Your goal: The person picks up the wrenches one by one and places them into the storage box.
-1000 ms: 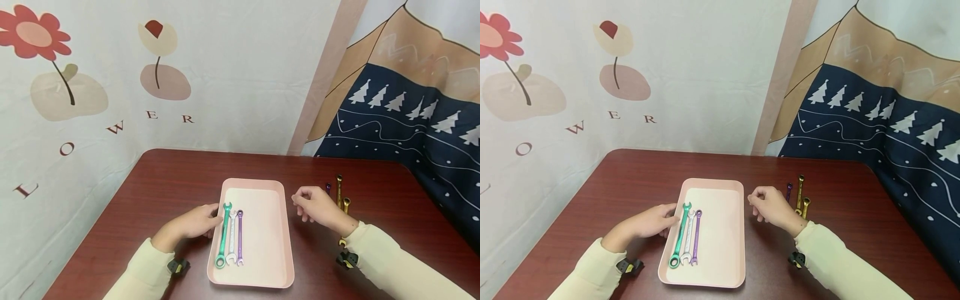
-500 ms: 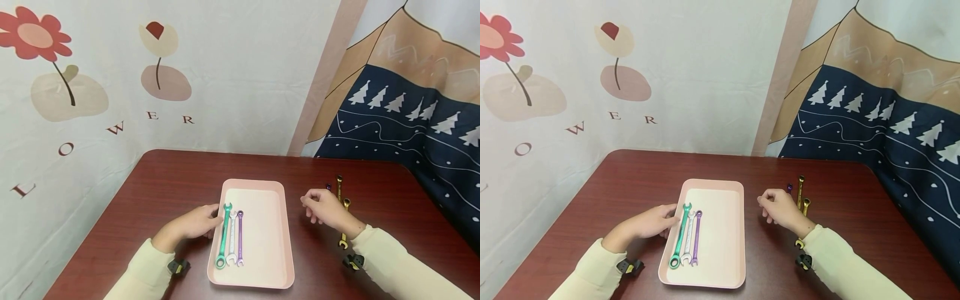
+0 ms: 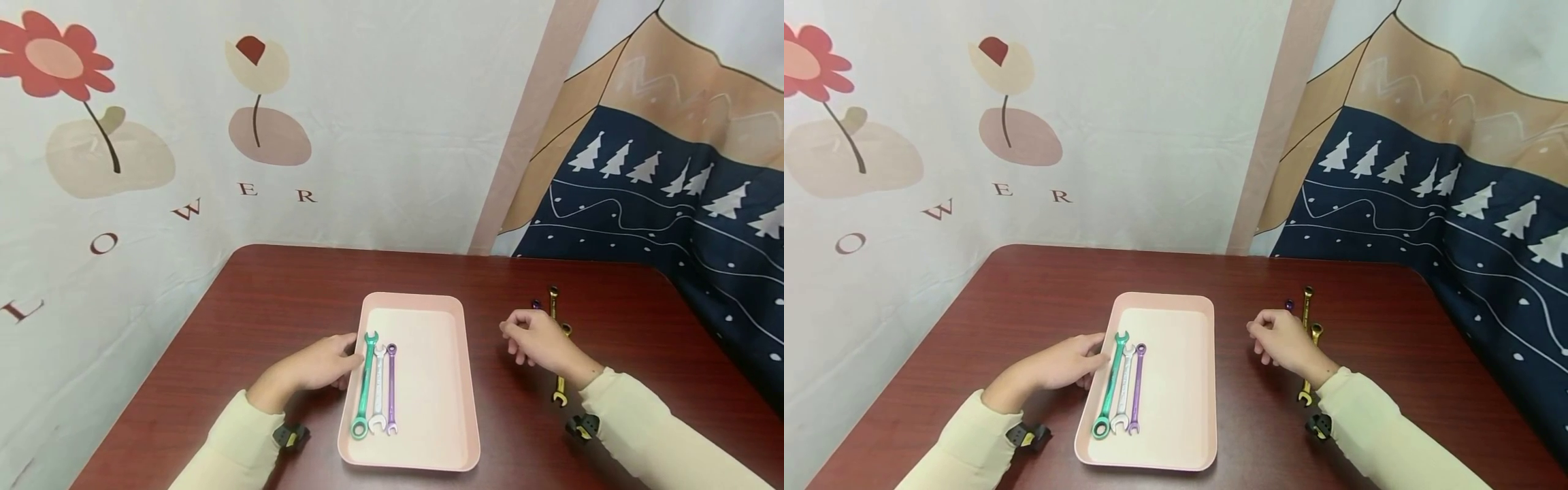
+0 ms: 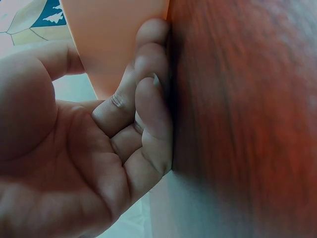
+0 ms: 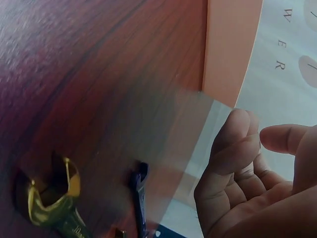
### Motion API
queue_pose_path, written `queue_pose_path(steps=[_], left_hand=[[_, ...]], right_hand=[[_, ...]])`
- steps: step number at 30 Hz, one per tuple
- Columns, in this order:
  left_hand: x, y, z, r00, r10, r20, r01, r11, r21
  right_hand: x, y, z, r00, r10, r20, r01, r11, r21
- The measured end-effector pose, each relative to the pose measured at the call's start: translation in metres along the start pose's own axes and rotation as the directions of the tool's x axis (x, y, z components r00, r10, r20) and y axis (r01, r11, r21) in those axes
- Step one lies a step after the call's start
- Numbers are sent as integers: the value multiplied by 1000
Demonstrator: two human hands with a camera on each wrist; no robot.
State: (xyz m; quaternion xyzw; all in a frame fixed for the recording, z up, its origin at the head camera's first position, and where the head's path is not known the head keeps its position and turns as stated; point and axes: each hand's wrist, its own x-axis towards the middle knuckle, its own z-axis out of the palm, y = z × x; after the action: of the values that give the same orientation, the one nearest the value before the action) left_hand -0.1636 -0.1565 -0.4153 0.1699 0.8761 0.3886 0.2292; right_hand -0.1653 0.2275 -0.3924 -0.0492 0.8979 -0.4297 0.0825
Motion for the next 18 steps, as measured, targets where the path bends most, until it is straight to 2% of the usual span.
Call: queue_pose_path(steps=[18], left_hand=[[2,-2,2,1000,6,3,-6,1000,-10]], right_hand=[[-1,19,-14,999,32,-34,-34,997,-66]])
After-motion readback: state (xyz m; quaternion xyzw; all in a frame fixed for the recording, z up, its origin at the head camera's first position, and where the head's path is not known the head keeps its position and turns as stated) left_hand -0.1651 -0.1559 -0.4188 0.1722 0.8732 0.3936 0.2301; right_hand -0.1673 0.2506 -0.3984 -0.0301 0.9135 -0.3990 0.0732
